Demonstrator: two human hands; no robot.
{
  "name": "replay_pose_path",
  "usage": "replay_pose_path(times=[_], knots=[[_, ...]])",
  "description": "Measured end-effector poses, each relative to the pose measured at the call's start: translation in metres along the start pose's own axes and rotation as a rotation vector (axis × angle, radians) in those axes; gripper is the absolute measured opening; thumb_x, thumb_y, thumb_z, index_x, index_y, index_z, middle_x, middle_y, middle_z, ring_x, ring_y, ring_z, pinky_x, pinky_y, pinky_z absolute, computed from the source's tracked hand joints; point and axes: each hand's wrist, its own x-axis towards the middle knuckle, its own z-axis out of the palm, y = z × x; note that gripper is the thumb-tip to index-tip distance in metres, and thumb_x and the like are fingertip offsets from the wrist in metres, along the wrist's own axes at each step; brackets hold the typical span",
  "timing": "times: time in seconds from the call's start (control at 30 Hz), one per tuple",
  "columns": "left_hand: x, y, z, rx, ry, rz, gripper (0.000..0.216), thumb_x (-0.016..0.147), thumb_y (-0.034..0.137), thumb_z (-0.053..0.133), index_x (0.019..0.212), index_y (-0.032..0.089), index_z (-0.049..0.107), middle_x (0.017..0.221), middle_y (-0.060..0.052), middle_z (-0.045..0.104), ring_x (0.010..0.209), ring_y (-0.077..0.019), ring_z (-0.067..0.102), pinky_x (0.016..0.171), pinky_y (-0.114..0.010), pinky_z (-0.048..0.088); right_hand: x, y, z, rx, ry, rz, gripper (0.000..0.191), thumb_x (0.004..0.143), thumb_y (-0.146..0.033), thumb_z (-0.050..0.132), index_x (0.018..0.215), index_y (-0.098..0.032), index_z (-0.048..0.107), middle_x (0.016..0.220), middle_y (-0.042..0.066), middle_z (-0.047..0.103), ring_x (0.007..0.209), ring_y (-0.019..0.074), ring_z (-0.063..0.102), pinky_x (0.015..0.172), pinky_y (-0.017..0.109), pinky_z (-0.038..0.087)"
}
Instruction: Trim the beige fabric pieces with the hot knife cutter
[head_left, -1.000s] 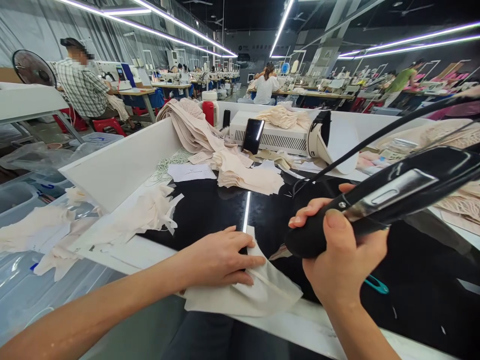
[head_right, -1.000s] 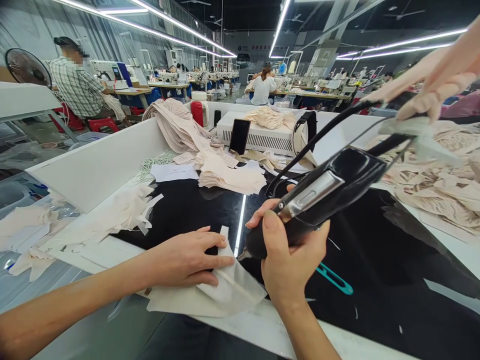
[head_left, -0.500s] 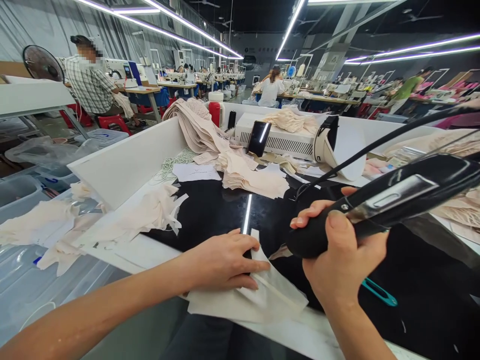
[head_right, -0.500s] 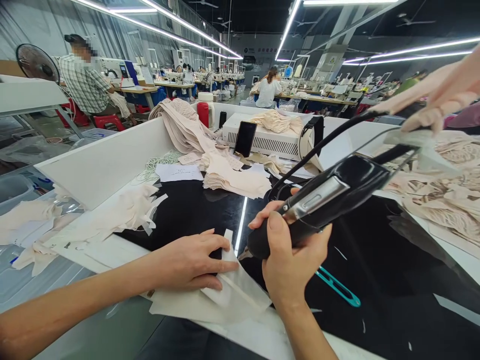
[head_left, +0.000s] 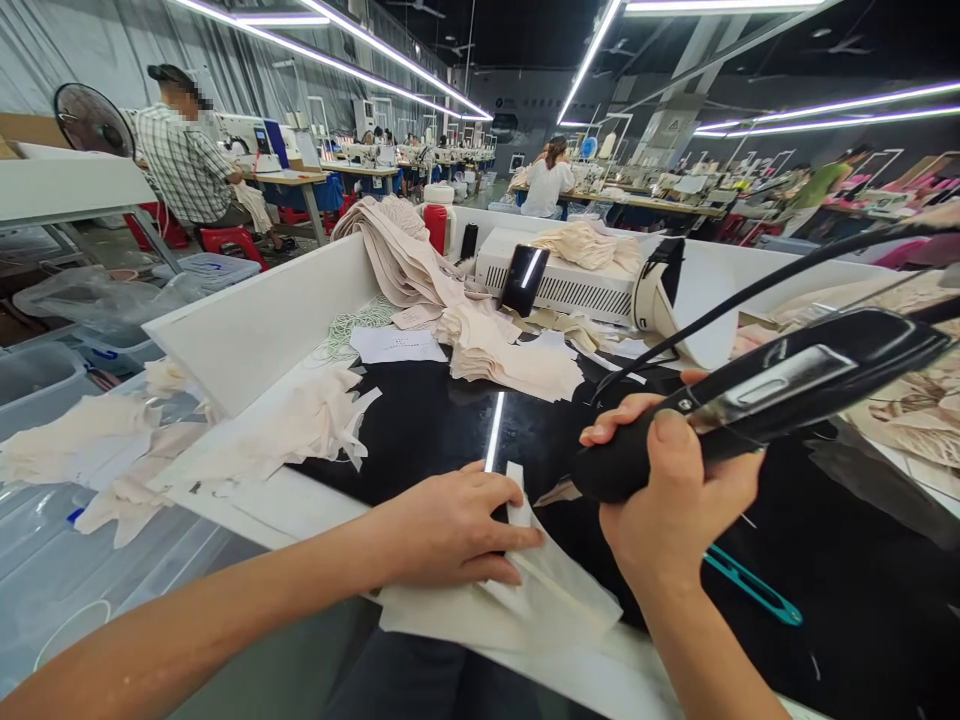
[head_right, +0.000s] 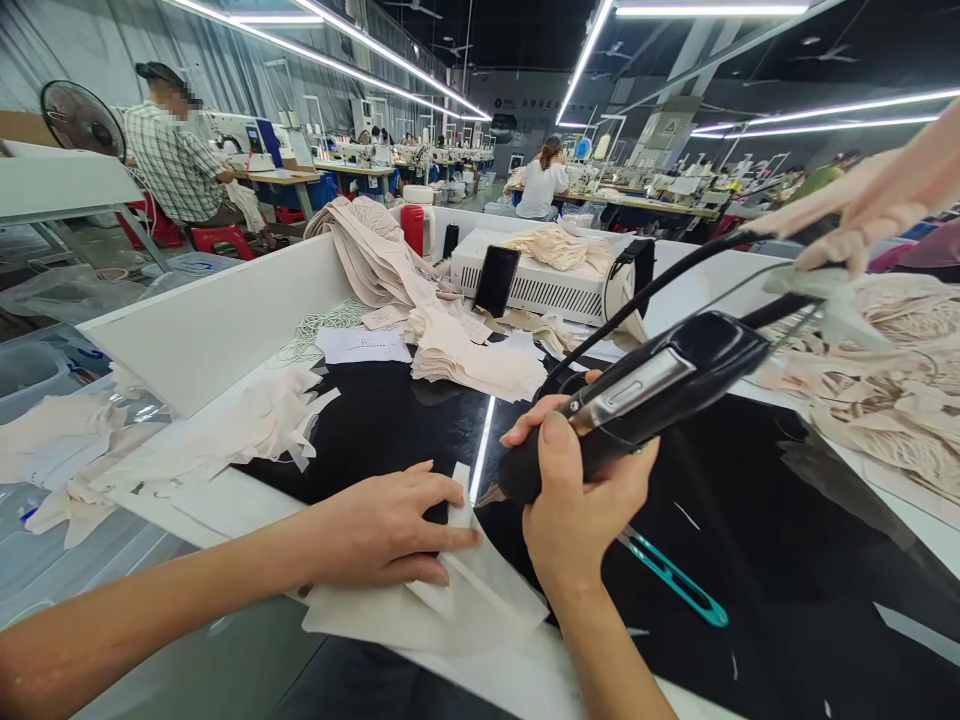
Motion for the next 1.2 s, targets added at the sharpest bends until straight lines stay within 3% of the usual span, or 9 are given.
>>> replay_pose_path(times=[0.5, 0.77, 0.9, 1.2], knots=[[0.0002, -0.001, 0.003, -0.012, 0.013, 0.0, 0.045, 0.112, 0.053, 0.062, 0.145, 0.024, 0.072, 0.134, -0.015, 0.066, 0.122, -0.0275, 0.069, 0.12, -0.046, 0.051, -0.0019, 0.0035, 0.0025, 0.015, -0.01, 0.041, 0.042, 0.08, -0.034, 0.087, 0.11, -0.026, 0.059, 0.072, -0.009, 0.072, 0.054, 0.0141, 0.065, 0.057, 0.028, 0.06], [-0.0016, -0.0015, 0.0038, -0.008, 0.037, 0.002, 0.045, 0.112, 0.051, 0.064, 0.147, 0.024, 0.072, 0.143, -0.019, 0.063, 0.126, -0.0309, 0.069, 0.12, -0.054, 0.052, -0.0022, 0.0074, 0.0011, -0.004, -0.043, 0.011, 0.042, 0.083, -0.034, 0.086, 0.116, -0.026, 0.061, 0.074, -0.009, 0.072, 0.055, 0.0148, 0.065, 0.058, 0.03, 0.06], [-0.0017, -0.0013, 0.0034, 0.008, 0.048, -0.003, 0.044, 0.111, 0.052, 0.065, 0.145, 0.025, 0.074, 0.146, -0.019, 0.062, 0.127, -0.0304, 0.067, 0.119, -0.049, 0.052, -0.002, 0.0081, 0.0011, -0.018, -0.046, 0.011, 0.047, 0.083, -0.035, 0.087, 0.122, -0.024, 0.062, 0.075, -0.009, 0.072, 0.055, 0.0148, 0.065, 0.059, 0.03, 0.059], [-0.0037, -0.0028, 0.0012, -0.008, 0.054, 0.011, 0.044, 0.109, 0.05, 0.068, 0.143, 0.023, 0.075, 0.14, -0.018, 0.065, 0.121, -0.0298, 0.068, 0.118, -0.046, 0.053, -0.0038, 0.0087, 0.0012, -0.027, -0.065, -0.011, 0.039, 0.088, -0.035, 0.086, 0.115, -0.026, 0.059, 0.077, -0.009, 0.071, 0.059, 0.0129, 0.065, 0.062, 0.03, 0.057]])
